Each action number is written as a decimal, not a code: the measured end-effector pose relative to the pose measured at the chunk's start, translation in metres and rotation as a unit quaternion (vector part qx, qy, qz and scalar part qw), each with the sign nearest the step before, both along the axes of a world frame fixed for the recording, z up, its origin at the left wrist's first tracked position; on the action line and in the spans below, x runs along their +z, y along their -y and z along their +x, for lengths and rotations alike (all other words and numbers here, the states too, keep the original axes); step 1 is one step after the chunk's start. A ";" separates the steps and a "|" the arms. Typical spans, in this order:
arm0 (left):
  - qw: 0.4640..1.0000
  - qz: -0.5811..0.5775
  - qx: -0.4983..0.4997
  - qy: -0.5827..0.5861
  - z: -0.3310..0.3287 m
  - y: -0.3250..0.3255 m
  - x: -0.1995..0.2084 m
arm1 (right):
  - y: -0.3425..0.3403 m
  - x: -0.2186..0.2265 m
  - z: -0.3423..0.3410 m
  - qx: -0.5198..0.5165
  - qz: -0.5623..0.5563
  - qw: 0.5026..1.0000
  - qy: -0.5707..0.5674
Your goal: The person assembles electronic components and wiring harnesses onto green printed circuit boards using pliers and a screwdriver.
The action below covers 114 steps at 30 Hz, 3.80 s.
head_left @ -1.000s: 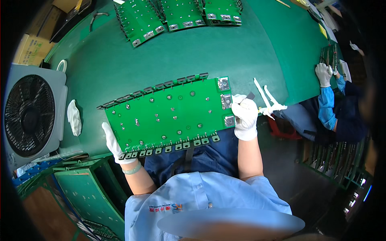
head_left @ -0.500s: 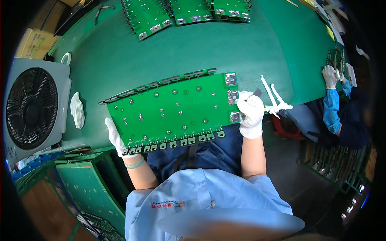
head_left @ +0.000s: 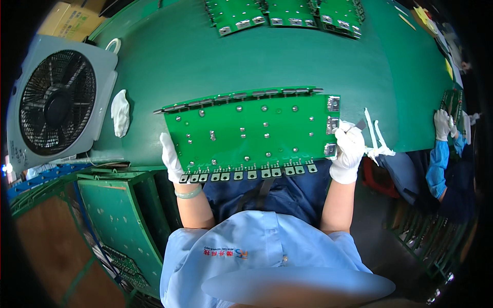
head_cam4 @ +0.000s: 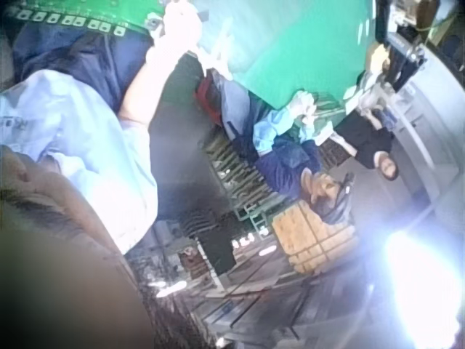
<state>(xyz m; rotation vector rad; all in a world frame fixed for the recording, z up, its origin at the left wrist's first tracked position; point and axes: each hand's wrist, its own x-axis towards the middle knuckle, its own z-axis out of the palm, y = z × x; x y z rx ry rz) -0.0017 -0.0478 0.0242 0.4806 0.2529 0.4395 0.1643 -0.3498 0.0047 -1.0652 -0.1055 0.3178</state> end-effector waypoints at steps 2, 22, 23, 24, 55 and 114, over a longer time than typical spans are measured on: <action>1.000 0.010 0.004 -0.003 0.000 0.002 0.003 | -0.002 0.005 0.000 0.016 -0.002 1.000 -0.001; 0.994 0.013 0.041 -0.105 0.001 0.004 0.009 | -0.016 0.016 -0.002 -0.051 -0.108 0.993 0.011; 0.994 0.084 0.017 -0.074 -0.003 0.002 0.001 | -0.017 0.016 -0.002 -0.065 -0.112 0.992 0.001; 0.987 0.154 -0.008 -0.042 -0.007 0.000 -0.007 | -0.016 0.016 -0.003 -0.079 -0.116 0.990 -0.009; 0.787 0.534 0.048 -0.304 -0.020 -0.018 -0.052 | -0.021 0.026 0.001 -0.029 -0.172 0.984 -0.023; 0.948 0.216 -0.040 -0.229 0.018 -0.001 0.031 | -0.113 0.065 -0.028 0.211 -0.436 0.603 0.634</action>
